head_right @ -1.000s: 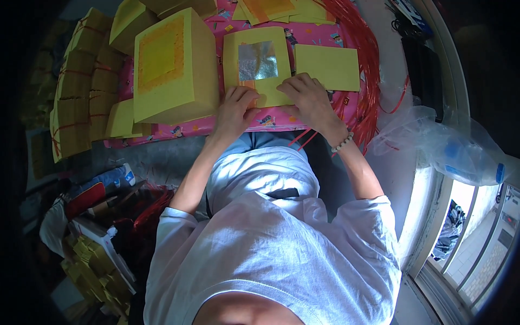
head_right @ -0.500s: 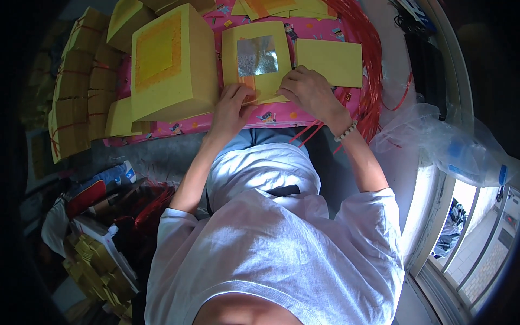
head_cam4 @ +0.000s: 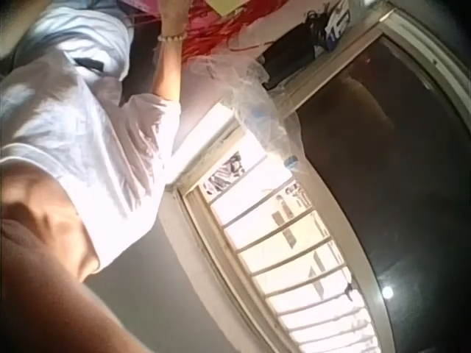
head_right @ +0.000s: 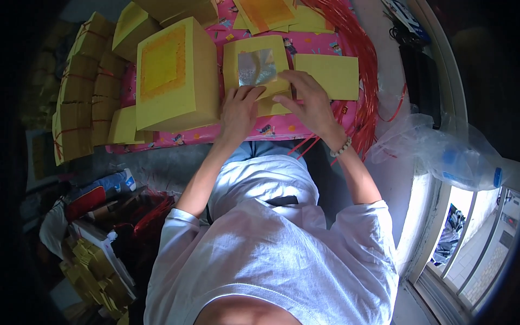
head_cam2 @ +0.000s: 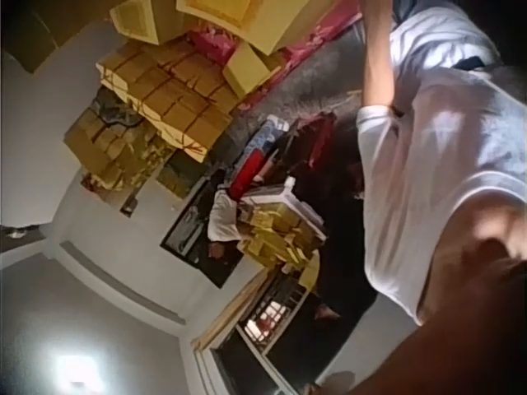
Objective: Sorting and inspecting stacks of yellow joss paper.
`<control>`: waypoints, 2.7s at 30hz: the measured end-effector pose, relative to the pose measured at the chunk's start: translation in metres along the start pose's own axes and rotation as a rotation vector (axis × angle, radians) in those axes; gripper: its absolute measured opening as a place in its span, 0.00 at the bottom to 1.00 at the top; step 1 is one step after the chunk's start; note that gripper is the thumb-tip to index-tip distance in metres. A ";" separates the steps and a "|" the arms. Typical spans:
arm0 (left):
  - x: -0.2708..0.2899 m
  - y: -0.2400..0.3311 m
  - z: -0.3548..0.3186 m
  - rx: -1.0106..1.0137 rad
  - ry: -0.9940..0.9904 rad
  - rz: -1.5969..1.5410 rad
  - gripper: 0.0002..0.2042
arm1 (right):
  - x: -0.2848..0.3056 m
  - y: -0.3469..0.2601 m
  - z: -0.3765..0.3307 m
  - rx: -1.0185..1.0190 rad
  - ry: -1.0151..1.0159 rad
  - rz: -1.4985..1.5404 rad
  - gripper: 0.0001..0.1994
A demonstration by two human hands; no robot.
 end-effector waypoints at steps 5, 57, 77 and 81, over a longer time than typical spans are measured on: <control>0.034 0.015 0.003 -0.008 0.208 0.002 0.19 | -0.016 0.050 -0.008 -0.404 0.086 0.522 0.28; 0.041 0.039 -0.014 0.262 -0.060 -1.064 0.13 | -0.014 -0.008 -0.037 -0.432 -0.020 0.870 0.26; -0.004 -0.012 0.015 0.128 0.177 -1.299 0.21 | -0.044 0.026 -0.012 -0.318 0.069 0.662 0.30; -0.011 -0.015 0.012 0.146 0.179 -1.282 0.21 | -0.053 0.030 -0.013 -0.333 0.040 0.763 0.30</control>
Point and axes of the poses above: each hand's wrist, its own z-axis towards the middle knuckle, its own x-axis out of the back of the hand, y = z × x, the point moved 7 cm from there along z, towards the middle knuckle, and after that the axes turned 2 degrees about y, right-handed, at the moved point
